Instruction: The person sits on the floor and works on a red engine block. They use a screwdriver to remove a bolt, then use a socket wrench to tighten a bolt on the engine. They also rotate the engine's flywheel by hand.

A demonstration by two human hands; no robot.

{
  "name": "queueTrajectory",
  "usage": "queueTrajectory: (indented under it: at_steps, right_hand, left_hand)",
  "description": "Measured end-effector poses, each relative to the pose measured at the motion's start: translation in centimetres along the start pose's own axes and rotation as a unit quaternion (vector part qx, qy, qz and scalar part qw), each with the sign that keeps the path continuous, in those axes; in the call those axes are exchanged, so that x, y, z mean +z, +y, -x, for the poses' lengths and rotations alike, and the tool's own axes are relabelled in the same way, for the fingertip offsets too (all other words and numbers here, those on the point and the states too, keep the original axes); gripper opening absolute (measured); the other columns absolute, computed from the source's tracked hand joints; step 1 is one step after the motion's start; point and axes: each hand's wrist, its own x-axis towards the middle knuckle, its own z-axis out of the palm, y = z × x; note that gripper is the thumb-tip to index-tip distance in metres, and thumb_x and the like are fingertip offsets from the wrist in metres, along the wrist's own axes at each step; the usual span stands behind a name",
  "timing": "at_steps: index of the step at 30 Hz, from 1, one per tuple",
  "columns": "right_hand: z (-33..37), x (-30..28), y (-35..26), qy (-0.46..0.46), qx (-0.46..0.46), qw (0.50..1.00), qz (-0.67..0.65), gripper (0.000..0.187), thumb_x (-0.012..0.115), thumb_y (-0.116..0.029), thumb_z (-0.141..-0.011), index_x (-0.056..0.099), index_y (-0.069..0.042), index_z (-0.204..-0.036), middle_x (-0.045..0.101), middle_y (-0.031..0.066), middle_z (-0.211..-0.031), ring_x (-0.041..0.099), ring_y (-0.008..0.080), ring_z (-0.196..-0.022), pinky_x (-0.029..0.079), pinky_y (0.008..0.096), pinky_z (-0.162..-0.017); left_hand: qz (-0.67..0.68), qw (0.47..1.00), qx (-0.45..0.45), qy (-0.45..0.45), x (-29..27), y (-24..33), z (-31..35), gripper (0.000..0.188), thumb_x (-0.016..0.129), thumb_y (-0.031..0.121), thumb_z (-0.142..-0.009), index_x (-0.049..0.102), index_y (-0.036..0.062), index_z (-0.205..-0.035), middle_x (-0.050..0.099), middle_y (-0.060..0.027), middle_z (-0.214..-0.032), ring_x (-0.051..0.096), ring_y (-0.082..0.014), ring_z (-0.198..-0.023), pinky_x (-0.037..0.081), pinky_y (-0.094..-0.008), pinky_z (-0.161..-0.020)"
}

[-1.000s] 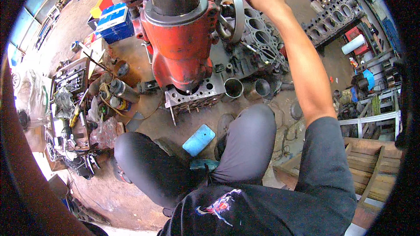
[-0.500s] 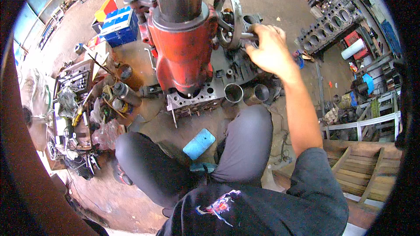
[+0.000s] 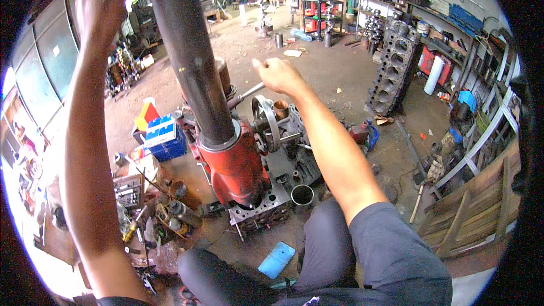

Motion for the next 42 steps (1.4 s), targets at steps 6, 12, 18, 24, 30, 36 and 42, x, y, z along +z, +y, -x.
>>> queueTrajectory:
  at_steps: [6, 12, 18, 24, 30, 36, 42]
  right_hand:
    - [4.1, 6.3, 12.4, 0.053, 0.122, 0.877, -0.461, 0.057, 0.049, -0.049, -0.098, 0.066, 0.002, -0.116, 0.070, 0.0119, -0.109, 0.062, 0.0208, -0.096, 0.046, 0.0351, -0.088]
    - [6.5, 15.3, 19.2, 0.014, 0.301, 0.656, -0.692, 0.044, 0.058, -0.050, -0.092, 0.064, -0.007, -0.102, 0.064, 0.0063, -0.091, 0.062, 0.0204, -0.081, 0.046, 0.0347, -0.073]
    - [7.5, 13.3, 20.2, 0.128, 0.320, 0.624, -0.702, 0.067, 0.049, -0.063, -0.091, 0.060, -0.002, -0.115, 0.064, 0.0095, -0.113, 0.060, 0.0223, -0.094, 0.047, 0.0371, -0.079]
    - [7.1, 14.9, 15.8, -0.037, 0.117, 0.619, -0.776, 0.047, 0.059, -0.039, -0.094, 0.056, -0.002, -0.123, 0.066, 0.0110, -0.108, 0.065, 0.0261, -0.093, 0.051, 0.0407, -0.083]
    - [8.5, 17.1, 14.3, -0.026, 0.235, 0.546, -0.804, 0.047, 0.062, -0.042, -0.090, 0.056, -0.006, -0.119, 0.061, 0.0075, -0.116, 0.057, 0.0242, -0.110, 0.045, 0.0433, -0.090]
    - [7.4, 21.4, 14.0, -0.177, 0.220, 0.531, -0.799, 0.035, 0.060, -0.033, -0.090, 0.062, -0.003, -0.108, 0.065, 0.0137, -0.108, 0.062, 0.0253, -0.100, 0.052, 0.0396, -0.080]
    - [6.7, 21.5, 13.8, -0.228, 0.256, 0.527, -0.777, 0.031, 0.057, -0.028, -0.091, 0.062, -0.002, -0.107, 0.067, 0.0156, -0.101, 0.065, 0.0278, -0.091, 0.057, 0.0420, -0.075]
  left_hand:
    - [0.133, 0.937, -0.302, -0.116, -3.0, -5.0, 14.5, 0.045, 0.058, 0.041, -0.094, 0.064, -0.0001, -0.112, 0.065, -0.0179, -0.105, 0.062, -0.0266, -0.097, 0.045, -0.0357, -0.090]
    - [0.114, 0.900, -0.376, -0.189, -2.5, -8.8, 23.9, 0.035, 0.059, 0.029, -0.096, 0.064, -0.0021, -0.110, 0.067, -0.0150, -0.097, 0.063, -0.0232, -0.092, 0.047, -0.0346, -0.087]
    - [0.122, 0.883, -0.412, -0.189, -4.0, -12.1, 29.7, 0.031, 0.058, 0.026, -0.096, 0.063, -0.0022, -0.107, 0.066, -0.0126, -0.092, 0.060, -0.0191, -0.086, 0.047, -0.0324, -0.084]
    - [0.161, 0.840, -0.459, -0.239, 0.2, -9.8, 32.2, 0.032, 0.060, 0.029, -0.095, 0.065, -0.0009, -0.106, 0.068, -0.0132, -0.094, 0.062, -0.0200, -0.086, 0.048, -0.0336, -0.083]
    - [0.143, 0.816, -0.472, -0.303, 6.1, -3.7, 34.0, 0.033, 0.065, 0.029, -0.091, 0.066, -0.0010, -0.105, 0.070, -0.0151, -0.095, 0.066, -0.0223, -0.088, 0.051, -0.0349, -0.083]
    - [0.353, 0.744, -0.526, -0.214, 11.4, -0.6, 38.7, 0.022, 0.053, 0.021, -0.098, 0.062, 0.0027, -0.106, 0.067, -0.0083, -0.092, 0.063, -0.0137, -0.080, 0.053, -0.0272, -0.066]
    - [0.557, 0.503, -0.661, -0.005, 15.2, 0.3, 41.2, 0.030, 0.051, 0.034, -0.096, 0.066, 0.0082, -0.097, 0.063, -0.0021, -0.081, 0.057, -0.0144, -0.061, 0.048, -0.0294, -0.055]
